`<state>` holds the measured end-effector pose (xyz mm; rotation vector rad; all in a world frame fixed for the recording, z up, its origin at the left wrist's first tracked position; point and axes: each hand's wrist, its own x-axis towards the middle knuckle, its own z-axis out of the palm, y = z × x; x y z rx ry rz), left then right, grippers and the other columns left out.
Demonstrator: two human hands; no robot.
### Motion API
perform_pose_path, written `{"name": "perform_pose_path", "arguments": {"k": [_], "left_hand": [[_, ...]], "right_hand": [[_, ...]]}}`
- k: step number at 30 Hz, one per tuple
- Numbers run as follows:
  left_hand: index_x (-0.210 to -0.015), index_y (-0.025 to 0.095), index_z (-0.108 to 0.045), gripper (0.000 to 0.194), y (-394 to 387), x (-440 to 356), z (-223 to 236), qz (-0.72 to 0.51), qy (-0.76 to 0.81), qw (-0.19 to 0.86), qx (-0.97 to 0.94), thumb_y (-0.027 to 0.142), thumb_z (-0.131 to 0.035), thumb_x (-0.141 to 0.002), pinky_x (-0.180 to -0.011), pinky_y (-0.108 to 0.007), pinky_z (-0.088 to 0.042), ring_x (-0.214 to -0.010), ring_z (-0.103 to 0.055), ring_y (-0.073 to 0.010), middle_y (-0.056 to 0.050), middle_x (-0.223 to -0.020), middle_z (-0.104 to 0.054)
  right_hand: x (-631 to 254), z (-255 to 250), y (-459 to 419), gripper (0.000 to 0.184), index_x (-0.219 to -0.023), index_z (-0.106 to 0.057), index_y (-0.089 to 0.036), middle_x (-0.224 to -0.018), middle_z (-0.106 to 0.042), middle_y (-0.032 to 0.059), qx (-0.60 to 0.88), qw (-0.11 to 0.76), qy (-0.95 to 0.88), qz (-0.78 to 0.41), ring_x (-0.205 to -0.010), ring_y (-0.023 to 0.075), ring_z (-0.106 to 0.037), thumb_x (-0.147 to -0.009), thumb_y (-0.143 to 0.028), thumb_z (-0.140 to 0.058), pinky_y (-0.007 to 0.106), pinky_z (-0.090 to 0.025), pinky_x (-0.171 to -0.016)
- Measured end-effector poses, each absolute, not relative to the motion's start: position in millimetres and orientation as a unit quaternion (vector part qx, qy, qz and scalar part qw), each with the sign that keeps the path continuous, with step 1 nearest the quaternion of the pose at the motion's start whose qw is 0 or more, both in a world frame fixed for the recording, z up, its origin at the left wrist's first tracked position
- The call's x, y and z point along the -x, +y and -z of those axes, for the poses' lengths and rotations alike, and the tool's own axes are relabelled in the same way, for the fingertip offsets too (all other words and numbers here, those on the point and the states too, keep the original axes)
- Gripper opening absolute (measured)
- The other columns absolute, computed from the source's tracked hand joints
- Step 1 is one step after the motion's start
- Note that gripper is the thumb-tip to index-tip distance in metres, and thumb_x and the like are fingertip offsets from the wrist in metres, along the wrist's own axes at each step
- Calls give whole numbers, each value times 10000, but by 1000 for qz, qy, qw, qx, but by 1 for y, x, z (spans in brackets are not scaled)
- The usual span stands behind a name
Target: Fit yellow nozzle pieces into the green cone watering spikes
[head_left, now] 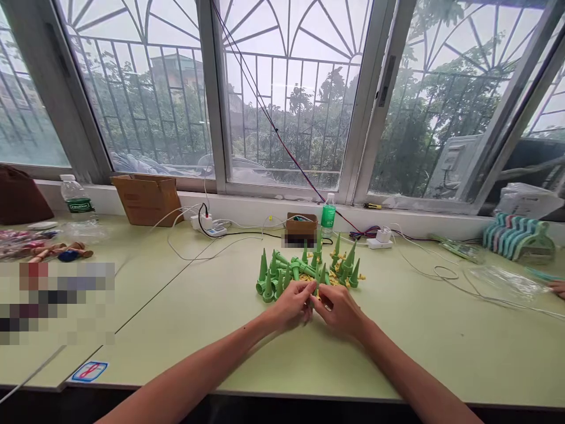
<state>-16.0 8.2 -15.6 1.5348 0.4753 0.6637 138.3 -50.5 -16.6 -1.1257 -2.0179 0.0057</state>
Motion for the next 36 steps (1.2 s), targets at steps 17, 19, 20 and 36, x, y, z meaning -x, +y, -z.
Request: {"name": "perform_pose_path", "arguments": {"k": [17,19,20,36], "left_hand": [[-700,126,-553,532,12,15,22,-295,196,655,-668,642,-531,-827,-404,-203,-406,-404,-522,-82,-13,-570,-586],[-704,125,-554,524,12,15,22,-293,195,657,-667,631,-528,-836,-406,-199,-408,-405,-520,-79,-15,-574,-589],[-705,124,-555,524,12,16,22,-291,196,658,-666,630,-527,-837,-404,-199,-408,-405,-520,-79,-16,-576,-591],[-695,118,-572,548,9,15,20,-297,195,660,-662,651,-538,-817,-363,-205,-408,-382,-516,-91,-24,-552,-590]], "right_hand": [[-141,21,-49,293,-642,-353,-201,-552,-448,-39,432,397,-808,55,-483,92,-335,-900,-222,-491,240,-232,-512],[-141,20,-49,292,-642,-354,-201,-551,-447,-39,433,396,-808,55,-482,93,-333,-899,-222,-492,239,-231,-511],[-141,20,-49,292,-642,-354,-201,-549,-446,-40,433,395,-808,55,-481,93,-331,-898,-222,-493,239,-231,-511],[-140,18,-51,286,-640,-375,-196,-549,-456,-37,441,378,-813,44,-485,93,-349,-902,-224,-485,239,-241,-518]]}}
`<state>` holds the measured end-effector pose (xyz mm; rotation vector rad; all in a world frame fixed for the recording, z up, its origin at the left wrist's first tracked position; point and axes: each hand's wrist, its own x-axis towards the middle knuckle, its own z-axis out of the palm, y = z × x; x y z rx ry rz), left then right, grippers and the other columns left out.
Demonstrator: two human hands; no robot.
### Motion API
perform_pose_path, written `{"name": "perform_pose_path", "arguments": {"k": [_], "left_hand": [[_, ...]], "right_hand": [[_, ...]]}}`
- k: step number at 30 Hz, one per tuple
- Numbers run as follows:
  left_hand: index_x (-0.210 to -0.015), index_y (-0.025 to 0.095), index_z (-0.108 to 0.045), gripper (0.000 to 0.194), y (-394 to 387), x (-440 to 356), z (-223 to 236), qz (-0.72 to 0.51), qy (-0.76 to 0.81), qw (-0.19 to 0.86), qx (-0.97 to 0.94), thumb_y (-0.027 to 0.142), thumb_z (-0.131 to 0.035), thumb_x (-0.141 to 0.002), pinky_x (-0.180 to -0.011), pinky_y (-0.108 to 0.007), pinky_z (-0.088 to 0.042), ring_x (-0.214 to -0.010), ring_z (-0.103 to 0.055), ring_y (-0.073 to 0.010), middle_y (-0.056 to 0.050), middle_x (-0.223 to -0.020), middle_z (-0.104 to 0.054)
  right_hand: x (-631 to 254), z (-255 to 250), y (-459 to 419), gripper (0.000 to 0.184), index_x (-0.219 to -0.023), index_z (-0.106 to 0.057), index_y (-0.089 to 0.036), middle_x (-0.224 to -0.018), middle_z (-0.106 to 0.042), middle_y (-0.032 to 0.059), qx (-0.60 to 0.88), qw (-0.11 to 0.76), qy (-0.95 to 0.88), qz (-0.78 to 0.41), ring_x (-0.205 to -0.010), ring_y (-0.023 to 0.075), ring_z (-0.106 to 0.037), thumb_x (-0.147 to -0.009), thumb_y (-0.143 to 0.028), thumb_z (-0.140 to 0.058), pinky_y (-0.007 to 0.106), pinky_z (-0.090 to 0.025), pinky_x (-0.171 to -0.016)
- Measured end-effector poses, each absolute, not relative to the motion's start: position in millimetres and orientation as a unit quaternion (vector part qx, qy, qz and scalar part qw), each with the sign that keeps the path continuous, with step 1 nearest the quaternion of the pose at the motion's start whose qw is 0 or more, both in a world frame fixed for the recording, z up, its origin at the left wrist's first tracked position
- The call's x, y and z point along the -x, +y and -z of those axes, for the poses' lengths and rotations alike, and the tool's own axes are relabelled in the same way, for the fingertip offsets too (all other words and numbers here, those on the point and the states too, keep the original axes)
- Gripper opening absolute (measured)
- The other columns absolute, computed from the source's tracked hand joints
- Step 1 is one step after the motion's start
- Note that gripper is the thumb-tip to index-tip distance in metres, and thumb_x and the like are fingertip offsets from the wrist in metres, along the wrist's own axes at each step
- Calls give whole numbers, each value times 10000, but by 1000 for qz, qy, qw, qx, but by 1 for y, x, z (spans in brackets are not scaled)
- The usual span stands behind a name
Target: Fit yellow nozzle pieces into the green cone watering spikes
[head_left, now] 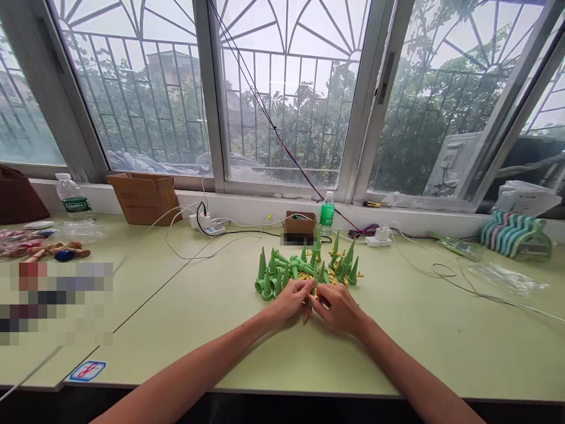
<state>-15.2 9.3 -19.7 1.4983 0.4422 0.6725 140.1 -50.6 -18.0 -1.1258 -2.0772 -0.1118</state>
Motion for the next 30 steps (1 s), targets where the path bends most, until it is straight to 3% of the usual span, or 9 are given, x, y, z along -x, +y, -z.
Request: {"name": "perform_pose_path", "arguments": {"k": [16,30], "left_hand": [[-692,135,-525,557,9,14,18,-294,202,672,-649,685,-561,-774,-381,-211,-412,-387,-519,-90,-9,-559,-578],[-687,137,-513,530,3,15,14,-303,189,679,-642,650,-543,-813,-430,-207,-451,-431,-490,-69,29,-568,-485]], "right_hand": [[-140,17,-50,301,-624,-360,-200,-539,-437,-39,447,397,-801,31,-484,92,-336,-891,-238,-493,241,-252,-513],[-142,22,-46,374,-596,-384,-200,-511,-363,-65,455,442,-773,-3,-464,81,-292,-874,-357,-578,229,-265,-476]]}}
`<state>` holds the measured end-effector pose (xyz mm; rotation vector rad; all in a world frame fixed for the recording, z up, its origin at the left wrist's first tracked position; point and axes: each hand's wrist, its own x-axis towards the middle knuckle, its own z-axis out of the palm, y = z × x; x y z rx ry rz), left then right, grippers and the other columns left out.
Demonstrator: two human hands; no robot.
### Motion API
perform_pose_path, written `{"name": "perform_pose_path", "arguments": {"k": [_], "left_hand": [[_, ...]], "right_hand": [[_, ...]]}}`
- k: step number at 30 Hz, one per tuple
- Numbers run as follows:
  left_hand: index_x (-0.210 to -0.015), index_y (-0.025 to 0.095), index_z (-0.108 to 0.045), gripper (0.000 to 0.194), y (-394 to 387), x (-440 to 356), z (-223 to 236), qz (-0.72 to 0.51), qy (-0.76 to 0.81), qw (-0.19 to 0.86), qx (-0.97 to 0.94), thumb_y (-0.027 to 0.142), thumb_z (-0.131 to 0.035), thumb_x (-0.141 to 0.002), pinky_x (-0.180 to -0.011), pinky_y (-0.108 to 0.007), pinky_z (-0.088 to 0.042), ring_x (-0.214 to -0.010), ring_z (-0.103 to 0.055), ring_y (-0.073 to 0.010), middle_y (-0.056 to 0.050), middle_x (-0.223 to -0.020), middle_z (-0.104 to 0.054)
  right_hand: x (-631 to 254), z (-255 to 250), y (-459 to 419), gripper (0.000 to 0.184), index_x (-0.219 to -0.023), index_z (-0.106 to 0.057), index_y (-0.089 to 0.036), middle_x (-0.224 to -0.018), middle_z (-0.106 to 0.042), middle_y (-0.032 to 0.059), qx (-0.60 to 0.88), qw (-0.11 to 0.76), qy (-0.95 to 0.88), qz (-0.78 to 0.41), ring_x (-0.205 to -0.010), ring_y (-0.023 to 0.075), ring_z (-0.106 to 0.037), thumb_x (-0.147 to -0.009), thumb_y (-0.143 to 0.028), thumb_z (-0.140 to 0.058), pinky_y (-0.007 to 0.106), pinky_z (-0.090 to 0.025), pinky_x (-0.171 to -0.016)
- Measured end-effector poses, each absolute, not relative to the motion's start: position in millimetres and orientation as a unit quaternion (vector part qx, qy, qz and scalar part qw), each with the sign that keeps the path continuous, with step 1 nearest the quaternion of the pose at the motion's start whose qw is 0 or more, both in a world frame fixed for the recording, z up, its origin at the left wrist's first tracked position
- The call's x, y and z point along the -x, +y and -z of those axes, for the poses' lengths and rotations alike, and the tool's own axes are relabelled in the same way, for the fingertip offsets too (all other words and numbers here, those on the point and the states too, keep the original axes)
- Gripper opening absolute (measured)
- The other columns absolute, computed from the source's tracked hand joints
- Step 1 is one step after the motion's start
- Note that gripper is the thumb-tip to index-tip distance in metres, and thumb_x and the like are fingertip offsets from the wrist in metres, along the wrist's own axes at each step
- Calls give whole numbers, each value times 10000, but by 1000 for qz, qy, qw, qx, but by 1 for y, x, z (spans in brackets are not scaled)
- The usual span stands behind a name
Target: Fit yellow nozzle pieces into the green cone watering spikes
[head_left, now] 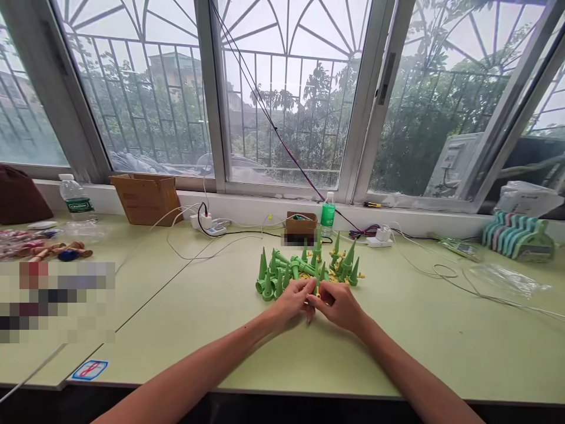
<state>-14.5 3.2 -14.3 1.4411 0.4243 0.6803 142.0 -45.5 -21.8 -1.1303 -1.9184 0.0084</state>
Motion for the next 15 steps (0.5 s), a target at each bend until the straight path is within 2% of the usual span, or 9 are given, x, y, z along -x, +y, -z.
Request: {"name": "perform_pose_path", "arguments": {"k": [8,15], "left_hand": [[-698,138,-522,541,1,14,13,-304,196,677,-641,668,-535,-805,-439,-211,-452,-436,-481,-70,30,-567,-481],[-794,161,-504,485,-1,12,6,-322,202,648,-660,643,-555,-805,-416,-208,-437,-438,-498,-75,21,-648,-534]], "right_hand": [[-142,21,-46,378,-597,-383,-202,-511,-362,-66,455,444,-772,1,-466,81,-292,-873,-363,-586,228,-270,-473],[-144,20,-45,376,-610,-376,-206,-509,-338,-70,451,451,-770,-12,-462,84,-278,-892,-374,-559,230,-271,-466]]}}
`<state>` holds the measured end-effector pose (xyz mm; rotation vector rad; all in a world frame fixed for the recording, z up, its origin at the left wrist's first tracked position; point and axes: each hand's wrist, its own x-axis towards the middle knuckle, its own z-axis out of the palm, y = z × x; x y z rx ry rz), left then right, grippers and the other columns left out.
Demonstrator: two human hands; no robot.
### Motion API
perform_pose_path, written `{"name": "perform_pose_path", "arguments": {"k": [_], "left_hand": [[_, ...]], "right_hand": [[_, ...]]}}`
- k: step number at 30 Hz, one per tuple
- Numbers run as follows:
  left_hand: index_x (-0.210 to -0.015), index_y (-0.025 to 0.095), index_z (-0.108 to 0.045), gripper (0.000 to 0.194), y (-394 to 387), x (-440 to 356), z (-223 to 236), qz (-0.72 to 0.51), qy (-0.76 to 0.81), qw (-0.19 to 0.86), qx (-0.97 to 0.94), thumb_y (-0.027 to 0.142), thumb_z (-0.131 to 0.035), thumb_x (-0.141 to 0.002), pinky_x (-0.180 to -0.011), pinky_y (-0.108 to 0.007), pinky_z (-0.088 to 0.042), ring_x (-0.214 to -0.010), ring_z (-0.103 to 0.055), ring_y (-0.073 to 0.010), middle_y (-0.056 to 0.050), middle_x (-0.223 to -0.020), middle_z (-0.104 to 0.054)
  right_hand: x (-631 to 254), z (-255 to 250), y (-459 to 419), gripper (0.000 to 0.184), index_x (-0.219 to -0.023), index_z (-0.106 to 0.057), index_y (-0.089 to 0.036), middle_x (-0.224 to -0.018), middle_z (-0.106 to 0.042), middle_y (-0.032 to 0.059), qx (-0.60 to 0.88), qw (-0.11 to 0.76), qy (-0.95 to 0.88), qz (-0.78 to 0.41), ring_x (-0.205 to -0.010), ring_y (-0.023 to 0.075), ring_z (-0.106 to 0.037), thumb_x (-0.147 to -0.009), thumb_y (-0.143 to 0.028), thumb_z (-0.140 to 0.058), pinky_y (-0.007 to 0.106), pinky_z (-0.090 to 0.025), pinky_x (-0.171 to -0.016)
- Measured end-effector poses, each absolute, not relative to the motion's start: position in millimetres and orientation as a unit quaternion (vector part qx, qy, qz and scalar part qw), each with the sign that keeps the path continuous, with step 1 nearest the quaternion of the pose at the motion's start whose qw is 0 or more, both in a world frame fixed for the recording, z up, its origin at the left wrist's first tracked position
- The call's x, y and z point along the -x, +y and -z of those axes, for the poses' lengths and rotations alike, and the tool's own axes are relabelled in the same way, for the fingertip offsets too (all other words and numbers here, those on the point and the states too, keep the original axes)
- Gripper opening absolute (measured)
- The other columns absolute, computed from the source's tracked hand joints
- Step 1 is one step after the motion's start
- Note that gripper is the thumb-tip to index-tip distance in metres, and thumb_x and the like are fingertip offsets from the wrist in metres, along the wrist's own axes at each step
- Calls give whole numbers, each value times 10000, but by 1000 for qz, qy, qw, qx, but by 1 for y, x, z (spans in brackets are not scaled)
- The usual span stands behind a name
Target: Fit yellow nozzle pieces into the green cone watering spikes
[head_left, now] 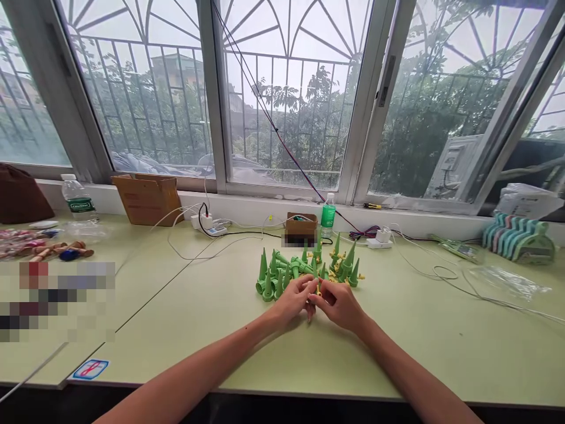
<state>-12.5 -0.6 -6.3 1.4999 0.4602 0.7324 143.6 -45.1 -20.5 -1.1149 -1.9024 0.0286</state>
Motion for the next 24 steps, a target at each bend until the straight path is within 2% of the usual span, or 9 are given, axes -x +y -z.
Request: {"name": "perform_pose_path", "arguments": {"k": [7,10,12,17,24], "left_hand": [[-855,171,-526,392,-2,14,8,-394,262,510,-718,563,-540,-847,-375,-187,-361,-421,-478,-70,31,-681,-503],[-869,170,-581,345,-2,14,7,-439,293,417,-740,514,-577,-839,-430,-199,-361,-477,-461,-64,1,-788,-517],[-836,173,-607,304,-2,14,6,-456,300,368,-753,476,-589,-839,-483,-214,-367,-522,-460,-79,3,-770,-497],[-794,181,-607,234,-2,13,8,-430,317,317,-784,409,-586,-843,-516,-236,-304,-506,-399,-104,42,-586,-440],[-761,181,-576,164,-1,15,17,-382,332,266,-821,326,-576,-837,-572,-255,-305,-584,-469,-144,-1,-640,-559]], "right_hand": [[-149,21,-41,400,-595,-374,-206,-513,-355,-58,462,458,-760,8,-472,91,-302,-939,-368,-494,237,-283,-474],[-153,22,-38,409,-594,-373,-206,-510,-340,-58,478,484,-732,25,-467,92,-300,-968,-361,-436,238,-275,-467],[-155,21,-37,415,-596,-355,-208,-510,-318,-61,491,507,-708,33,-464,93,-288,-977,-363,-407,239,-268,-464],[-159,19,-36,413,-606,-347,-210,-512,-327,-59,518,531,-670,37,-457,96,-305,-985,-371,-372,238,-279,-473],[-163,22,-32,358,-632,-441,-197,-512,-385,-48,546,501,-668,71,-459,103,-341,-956,-349,-428,241,-286,-487]]}}
